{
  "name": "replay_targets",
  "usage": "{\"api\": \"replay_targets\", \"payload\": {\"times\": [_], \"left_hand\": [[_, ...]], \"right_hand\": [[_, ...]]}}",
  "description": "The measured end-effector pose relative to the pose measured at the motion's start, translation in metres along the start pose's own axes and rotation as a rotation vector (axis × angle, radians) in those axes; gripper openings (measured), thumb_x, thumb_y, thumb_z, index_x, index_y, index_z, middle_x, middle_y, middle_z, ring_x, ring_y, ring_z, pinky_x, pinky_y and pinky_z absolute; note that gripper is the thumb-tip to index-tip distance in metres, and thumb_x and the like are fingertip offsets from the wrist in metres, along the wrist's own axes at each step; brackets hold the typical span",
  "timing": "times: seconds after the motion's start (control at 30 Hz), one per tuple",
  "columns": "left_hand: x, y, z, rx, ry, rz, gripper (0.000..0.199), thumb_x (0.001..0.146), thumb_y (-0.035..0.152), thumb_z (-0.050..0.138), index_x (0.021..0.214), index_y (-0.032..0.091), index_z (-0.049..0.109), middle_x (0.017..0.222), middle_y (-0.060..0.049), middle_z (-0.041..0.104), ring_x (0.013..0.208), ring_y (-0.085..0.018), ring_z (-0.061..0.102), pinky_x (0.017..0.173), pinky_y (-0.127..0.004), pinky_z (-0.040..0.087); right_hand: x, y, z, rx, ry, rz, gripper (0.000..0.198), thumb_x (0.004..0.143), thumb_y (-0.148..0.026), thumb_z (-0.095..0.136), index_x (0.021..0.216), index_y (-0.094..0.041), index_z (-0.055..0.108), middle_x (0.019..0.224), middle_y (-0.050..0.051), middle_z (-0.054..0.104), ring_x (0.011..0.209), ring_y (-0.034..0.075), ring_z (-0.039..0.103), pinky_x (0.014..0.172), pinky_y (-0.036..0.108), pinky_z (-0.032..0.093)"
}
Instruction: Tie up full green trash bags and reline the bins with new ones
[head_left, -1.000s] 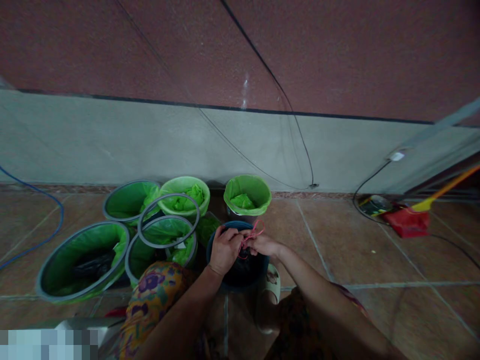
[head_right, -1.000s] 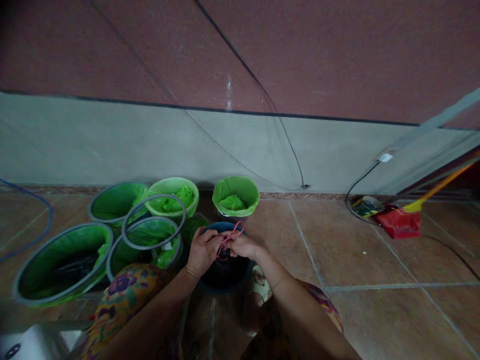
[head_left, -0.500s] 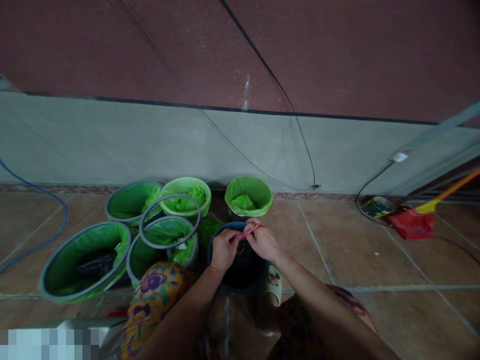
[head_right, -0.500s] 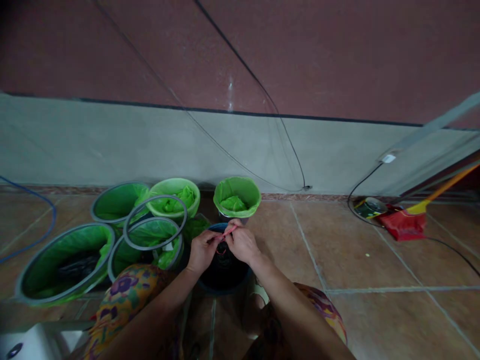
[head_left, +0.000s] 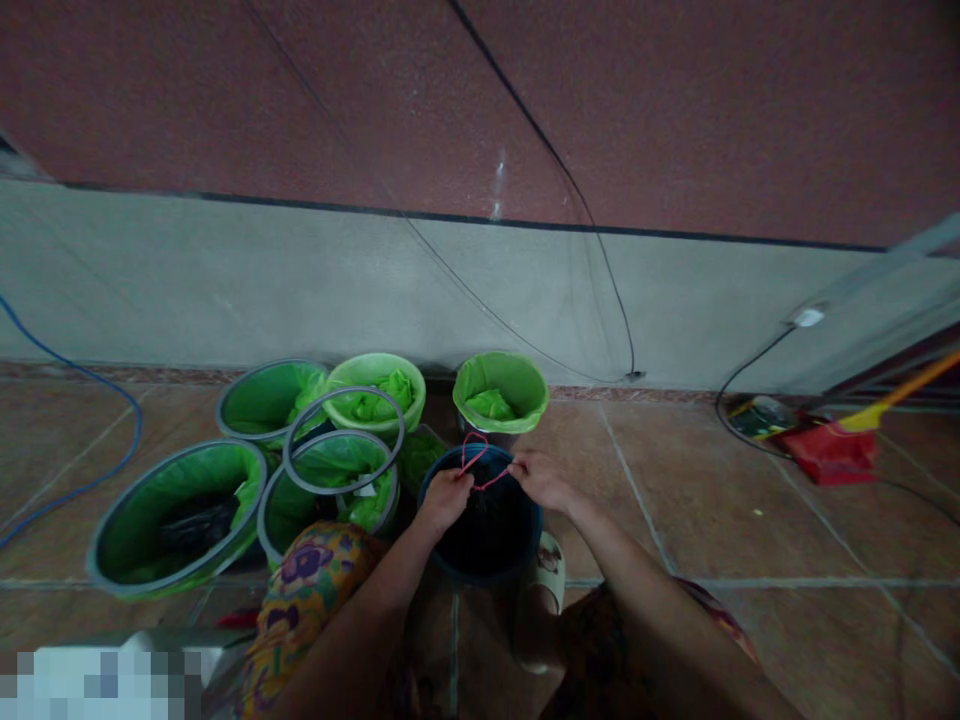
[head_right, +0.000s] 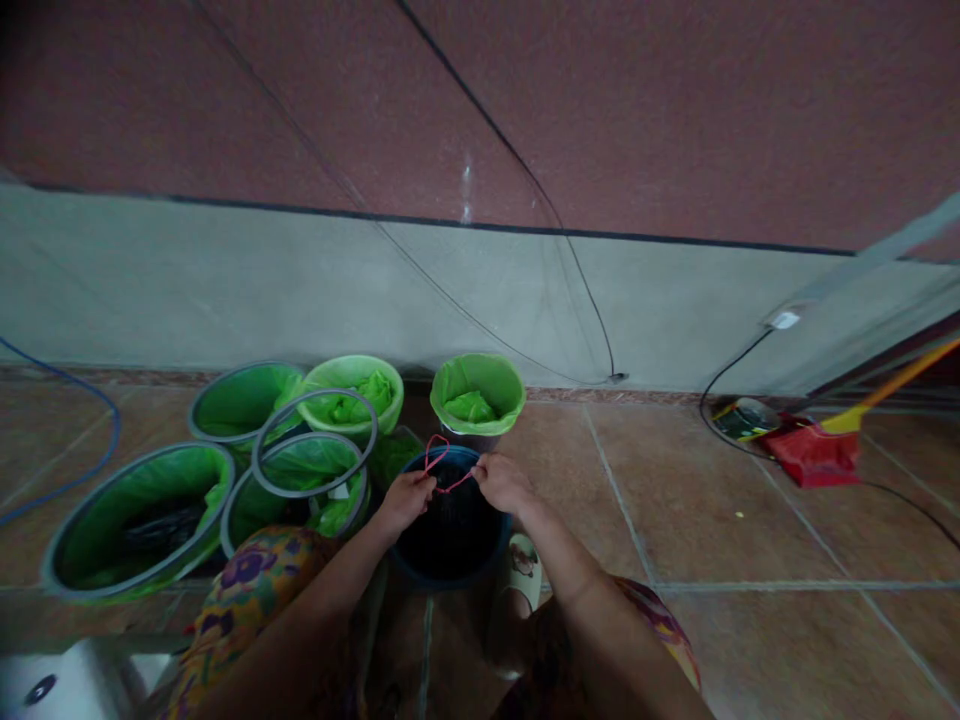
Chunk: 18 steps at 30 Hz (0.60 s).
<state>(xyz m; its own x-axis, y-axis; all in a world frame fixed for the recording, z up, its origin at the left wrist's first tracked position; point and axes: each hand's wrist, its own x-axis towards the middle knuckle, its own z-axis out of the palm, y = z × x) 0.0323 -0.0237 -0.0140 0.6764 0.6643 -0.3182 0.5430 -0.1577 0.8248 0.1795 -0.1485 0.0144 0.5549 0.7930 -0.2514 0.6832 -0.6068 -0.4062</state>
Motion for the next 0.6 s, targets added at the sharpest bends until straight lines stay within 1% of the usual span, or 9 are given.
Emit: {"api": "replay_targets", "payload": {"times": [0.07, 0.17, 0.23, 0.27, 0.3, 0.37, 0.47, 0.53, 0.6], "left_hand": [[0.0, 0.001, 0.003, -0.226, 0.008, -0.043, 0.03, 0.082, 0.033, 0.053, 0.056, 0.017, 0.057, 0.044, 0.004, 0.047, 0.041, -0.009, 0.044, 0.048, -0.022, 0.033], [-0.003, 0.005, 0.006, -0.612, -0.049, -0.095, 0.038, 0.076, 0.049, 0.061, 0.059, 0.016, 0.056, 0.053, 0.0, 0.057, 0.041, -0.007, 0.044, 0.046, -0.021, 0.033], [-0.004, 0.008, 0.008, -0.731, -0.1, -0.109, 0.045, 0.072, 0.057, 0.064, 0.058, 0.015, 0.054, 0.059, -0.002, 0.062, 0.043, -0.007, 0.046, 0.046, -0.021, 0.034], [-0.005, 0.008, 0.009, -0.751, -0.112, -0.1, 0.046, 0.07, 0.058, 0.065, 0.058, 0.015, 0.053, 0.059, -0.002, 0.061, 0.044, -0.007, 0.047, 0.046, -0.021, 0.035], [-0.005, 0.008, 0.01, -0.754, -0.128, -0.078, 0.044, 0.07, 0.055, 0.067, 0.059, 0.015, 0.054, 0.057, 0.0, 0.058, 0.045, -0.007, 0.047, 0.047, -0.021, 0.035], [-0.004, 0.007, 0.011, -0.727, -0.175, 0.022, 0.032, 0.067, 0.043, 0.071, 0.063, 0.014, 0.058, 0.055, 0.003, 0.054, 0.048, -0.007, 0.047, 0.051, -0.02, 0.036], [-0.003, 0.003, 0.013, -0.59, -0.248, 0.235, 0.017, 0.061, 0.025, 0.072, 0.071, 0.015, 0.064, 0.062, 0.002, 0.058, 0.059, -0.009, 0.051, 0.059, -0.021, 0.039], [-0.005, 0.002, 0.014, -0.436, -0.258, 0.329, 0.012, 0.067, 0.025, 0.068, 0.074, 0.015, 0.067, 0.067, 0.001, 0.062, 0.064, -0.011, 0.053, 0.063, -0.023, 0.041], [-0.008, 0.002, 0.014, -0.3, -0.253, 0.36, 0.016, 0.077, 0.03, 0.059, 0.075, 0.016, 0.067, 0.069, 0.0, 0.062, 0.063, -0.012, 0.053, 0.063, -0.024, 0.042]], "right_hand": [[0.001, 0.001, 0.003, 0.14, -0.046, -0.045, 0.026, 0.091, -0.031, 0.047, 0.077, -0.018, 0.063, 0.075, 0.005, 0.068, 0.068, 0.013, 0.06, 0.061, 0.024, 0.038], [-0.003, -0.001, 0.006, 0.337, -0.144, -0.099, 0.026, 0.092, -0.032, 0.045, 0.075, -0.018, 0.058, 0.064, 0.0, 0.062, 0.055, 0.01, 0.054, 0.054, 0.021, 0.035], [-0.007, -0.006, 0.005, 0.403, -0.17, -0.157, 0.025, 0.09, -0.033, 0.046, 0.073, -0.018, 0.057, 0.06, -0.003, 0.058, 0.053, 0.009, 0.051, 0.052, 0.02, 0.033], [-0.009, -0.008, 0.003, 0.412, -0.162, -0.189, 0.024, 0.089, -0.033, 0.048, 0.072, -0.018, 0.056, 0.059, -0.004, 0.056, 0.053, 0.009, 0.049, 0.052, 0.02, 0.033], [-0.01, -0.011, 0.002, 0.411, -0.148, -0.219, 0.024, 0.088, -0.032, 0.049, 0.071, -0.018, 0.057, 0.058, -0.004, 0.054, 0.054, 0.008, 0.048, 0.053, 0.02, 0.032], [-0.012, -0.014, 0.0, 0.394, -0.108, -0.264, 0.022, 0.087, -0.029, 0.051, 0.069, -0.017, 0.058, 0.059, -0.004, 0.053, 0.056, 0.008, 0.046, 0.054, 0.021, 0.032], [-0.011, -0.015, 0.001, 0.402, -0.068, -0.301, 0.022, 0.086, -0.028, 0.051, 0.07, -0.017, 0.06, 0.06, -0.004, 0.053, 0.058, 0.009, 0.047, 0.057, 0.021, 0.033], [-0.009, -0.015, 0.003, 0.451, -0.067, -0.307, 0.023, 0.086, -0.031, 0.052, 0.071, -0.017, 0.061, 0.061, -0.004, 0.053, 0.059, 0.009, 0.047, 0.057, 0.022, 0.034], [-0.006, -0.016, 0.004, 0.551, -0.068, -0.28, 0.026, 0.087, -0.039, 0.052, 0.077, -0.018, 0.063, 0.064, -0.003, 0.055, 0.059, 0.009, 0.048, 0.057, 0.021, 0.037]]}}
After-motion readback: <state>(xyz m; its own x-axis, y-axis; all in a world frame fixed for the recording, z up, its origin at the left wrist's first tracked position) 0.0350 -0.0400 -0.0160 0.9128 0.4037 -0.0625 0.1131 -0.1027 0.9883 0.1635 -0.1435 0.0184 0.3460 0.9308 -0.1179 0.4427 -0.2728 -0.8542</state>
